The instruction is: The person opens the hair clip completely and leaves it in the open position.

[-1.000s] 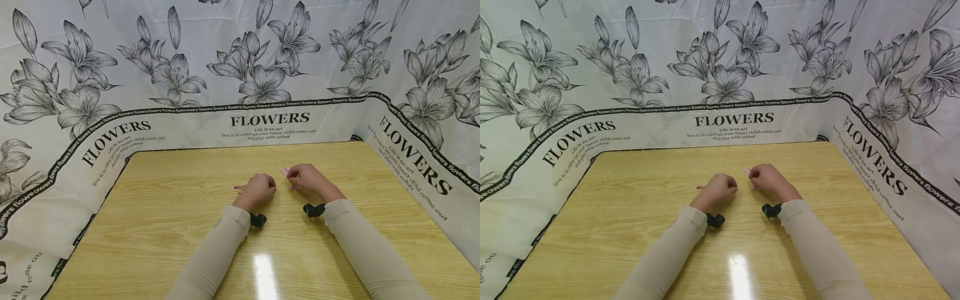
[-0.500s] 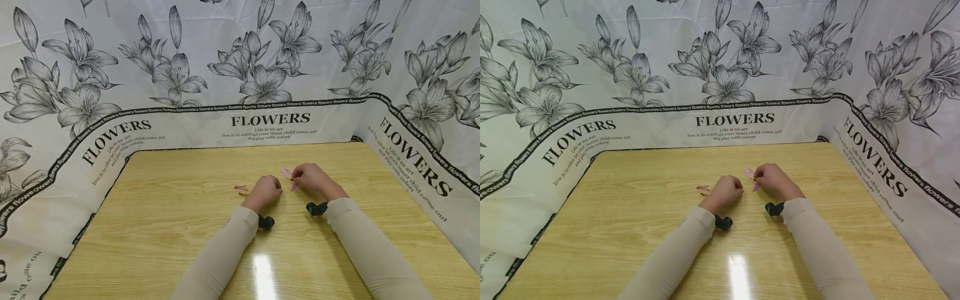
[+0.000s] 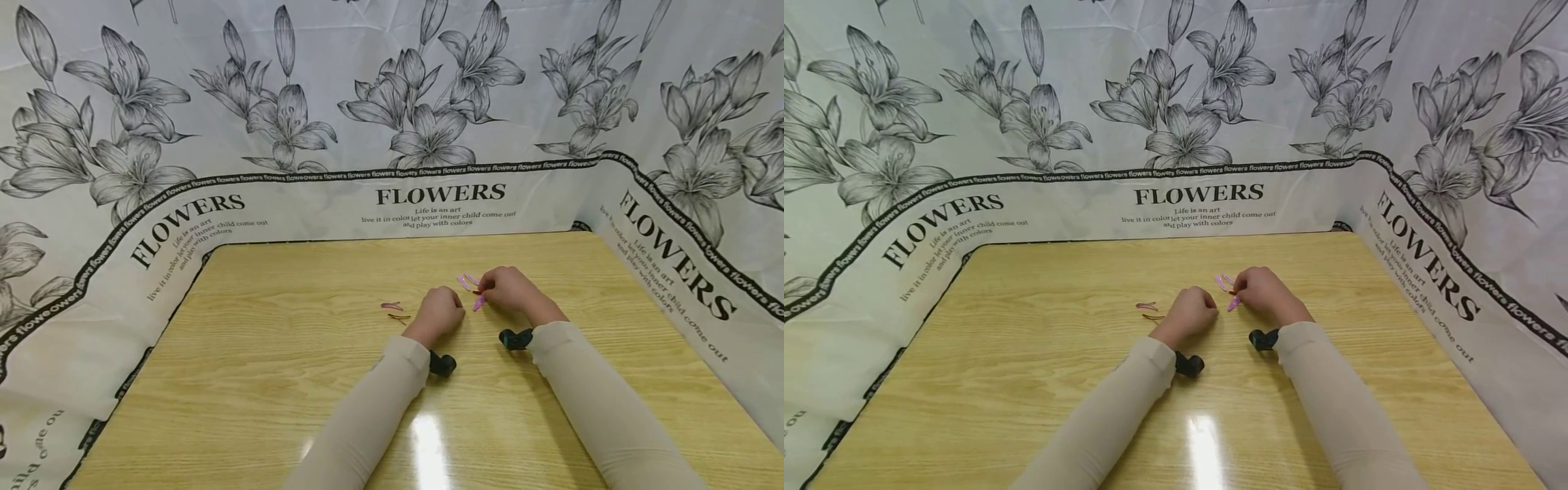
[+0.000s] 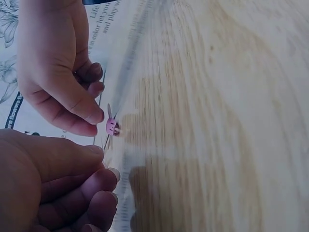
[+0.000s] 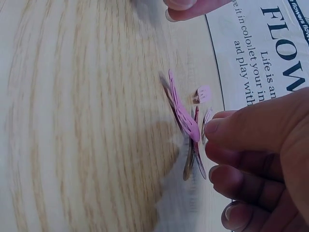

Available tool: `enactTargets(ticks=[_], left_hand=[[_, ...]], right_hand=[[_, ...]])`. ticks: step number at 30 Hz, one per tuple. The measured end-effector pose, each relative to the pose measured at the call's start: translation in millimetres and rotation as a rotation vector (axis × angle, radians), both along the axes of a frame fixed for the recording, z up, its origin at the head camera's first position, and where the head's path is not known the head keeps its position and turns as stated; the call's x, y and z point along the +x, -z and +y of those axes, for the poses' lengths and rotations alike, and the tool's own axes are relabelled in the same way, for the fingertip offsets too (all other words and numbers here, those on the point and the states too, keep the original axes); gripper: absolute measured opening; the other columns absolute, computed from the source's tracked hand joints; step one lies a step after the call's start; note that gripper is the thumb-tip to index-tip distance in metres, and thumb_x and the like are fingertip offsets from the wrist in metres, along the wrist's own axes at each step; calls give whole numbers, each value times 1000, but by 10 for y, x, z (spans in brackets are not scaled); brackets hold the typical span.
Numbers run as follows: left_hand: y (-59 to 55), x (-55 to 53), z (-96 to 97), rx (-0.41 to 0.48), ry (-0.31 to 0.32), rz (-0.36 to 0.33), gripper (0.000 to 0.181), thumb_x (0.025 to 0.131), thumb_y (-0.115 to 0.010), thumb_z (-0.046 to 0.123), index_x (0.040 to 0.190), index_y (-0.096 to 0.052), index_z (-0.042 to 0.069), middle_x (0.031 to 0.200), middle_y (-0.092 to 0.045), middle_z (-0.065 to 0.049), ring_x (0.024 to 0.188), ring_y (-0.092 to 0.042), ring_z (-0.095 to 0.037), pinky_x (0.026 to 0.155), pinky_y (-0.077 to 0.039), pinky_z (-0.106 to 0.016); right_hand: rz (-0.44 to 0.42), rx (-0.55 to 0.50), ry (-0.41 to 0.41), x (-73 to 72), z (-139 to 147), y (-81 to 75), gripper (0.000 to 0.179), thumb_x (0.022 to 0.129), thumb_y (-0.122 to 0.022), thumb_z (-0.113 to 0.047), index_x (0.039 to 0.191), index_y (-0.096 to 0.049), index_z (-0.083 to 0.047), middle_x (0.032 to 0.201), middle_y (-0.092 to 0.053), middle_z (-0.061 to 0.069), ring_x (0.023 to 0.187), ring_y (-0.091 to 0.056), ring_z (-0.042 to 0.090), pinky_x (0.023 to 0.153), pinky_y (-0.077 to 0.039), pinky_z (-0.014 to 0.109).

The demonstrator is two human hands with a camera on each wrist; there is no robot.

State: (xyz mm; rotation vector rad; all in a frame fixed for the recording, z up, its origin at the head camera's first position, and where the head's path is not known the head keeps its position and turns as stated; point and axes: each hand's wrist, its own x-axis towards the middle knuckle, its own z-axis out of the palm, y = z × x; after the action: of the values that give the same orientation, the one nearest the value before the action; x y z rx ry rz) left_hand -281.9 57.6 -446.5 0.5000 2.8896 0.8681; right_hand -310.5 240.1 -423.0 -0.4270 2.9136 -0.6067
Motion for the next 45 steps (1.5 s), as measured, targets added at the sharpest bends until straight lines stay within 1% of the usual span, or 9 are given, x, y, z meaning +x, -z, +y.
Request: enactTargets(ticks=[9,13,18,20,27,32,38,42,45], left_hand=[[-6,13,95,14,-49,-27,11,86,-68,16,78,-75,12,78,-70,3,65,-56,-9,58,-45,-19],[19,9,134,47,-75,-44,15,86,-68,18,73,-73,11,71,-67,3,62,-53,-10,53,-42,-20],[51,-2,173,78,-90,-36,21,86,-69,21,69,-70,11,65,-63,4,61,-51,-10,52,-40,-20],[62,-10,191,71,-86,-20,23,87,-69,22,68,-70,11,64,-63,4,60,-51,-10,52,-39,-20],[76,-37,253,-12,-78,49,32,90,-68,29,63,-68,12,62,-61,4,59,-50,-10,53,-39,-21],[73,-44,284,-22,-89,49,34,91,-67,28,60,-66,12,62,-61,2,60,-51,-13,54,-40,-24],[70,-44,301,-54,-96,53,32,91,-67,31,64,-68,13,67,-64,2,64,-56,-14,59,-43,-25],[64,-32,294,-58,-91,53,30,91,-66,30,67,-70,12,69,-66,2,65,-57,-14,59,-44,-25],[62,-23,285,-54,-88,54,27,91,-66,24,68,-70,12,68,-65,2,64,-55,-12,57,-43,-23]], right_hand=[[25,23,-16,18,-29,-25,10,86,-64,-7,90,-72,-4,88,-70,9,83,-58,24,83,-48,44],[43,32,-28,5,-22,3,9,86,-64,-7,88,-73,-4,86,-70,8,83,-60,25,84,-48,46],[42,31,-26,-2,-6,41,9,86,-64,-8,88,-73,-4,88,-70,9,83,-60,24,84,-48,45],[44,29,-22,3,-7,50,9,87,-64,-8,88,-73,-5,88,-70,9,83,-59,24,84,-48,44],[58,21,-26,21,-34,65,10,86,-63,-7,87,-72,-6,87,-70,8,81,-58,23,83,-48,43],[54,31,-20,22,-36,60,9,88,-63,-8,89,-72,-6,87,-69,7,81,-57,22,81,-47,41],[64,34,-18,32,-40,68,9,89,-63,-9,90,-72,-6,87,-68,8,80,-57,22,79,-47,41],[63,11,-2,41,-33,73,7,88,-65,-10,87,-71,-6,85,-68,7,78,-56,21,77,-46,38],[55,-22,11,47,-15,69,7,87,-66,-12,84,-70,-7,85,-68,6,77,-55,21,76,-45,36]])
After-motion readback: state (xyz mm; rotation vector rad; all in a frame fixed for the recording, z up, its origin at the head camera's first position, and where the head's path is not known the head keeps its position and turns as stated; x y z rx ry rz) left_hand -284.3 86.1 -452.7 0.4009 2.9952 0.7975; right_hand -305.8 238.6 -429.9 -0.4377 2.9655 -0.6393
